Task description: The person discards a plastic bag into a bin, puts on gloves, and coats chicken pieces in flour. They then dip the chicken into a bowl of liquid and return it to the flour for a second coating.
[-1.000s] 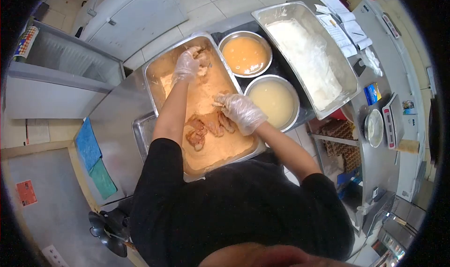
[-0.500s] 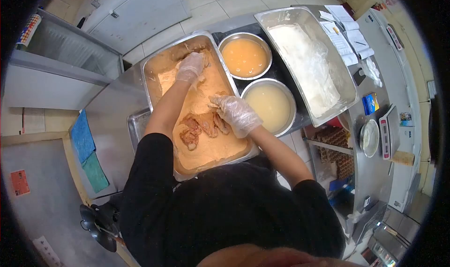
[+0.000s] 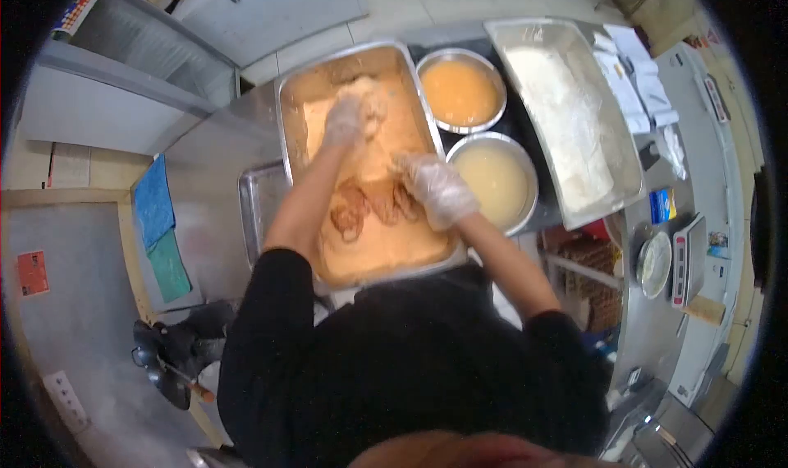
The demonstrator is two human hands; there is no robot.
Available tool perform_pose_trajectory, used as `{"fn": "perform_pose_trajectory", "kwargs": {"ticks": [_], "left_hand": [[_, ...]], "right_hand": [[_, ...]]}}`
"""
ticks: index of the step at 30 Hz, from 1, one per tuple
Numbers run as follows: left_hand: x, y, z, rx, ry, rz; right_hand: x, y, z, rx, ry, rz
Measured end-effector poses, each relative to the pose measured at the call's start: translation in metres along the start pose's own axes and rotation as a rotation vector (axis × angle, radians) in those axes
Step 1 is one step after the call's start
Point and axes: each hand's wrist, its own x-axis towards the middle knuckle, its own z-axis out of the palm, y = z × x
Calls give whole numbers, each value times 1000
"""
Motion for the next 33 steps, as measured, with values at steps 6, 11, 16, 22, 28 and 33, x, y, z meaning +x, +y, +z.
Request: {"fn": "perform_pose_trajectory", "kwargs": {"ticks": [6, 11, 16, 22, 28, 33], "left_hand": [[-25, 0, 49, -107, 322, -35], [-3, -21, 78, -701, 107, -61], [-1, -17, 56, -37, 136, 177], [-24, 5, -31, 180, 73, 208], [-102, 43, -141, -242, 172, -83], [-131, 24, -129, -411, 198, -199]], "right_hand": [[3, -3, -2, -66, -200, 137], [-3, 15, 24, -225, -272, 110], [-6, 5, 7, -115, -158, 66], [2, 3, 11, -21, -178, 192], [41, -27, -16, -67, -238, 291], [77, -19, -5, 47, -137, 221]]}}
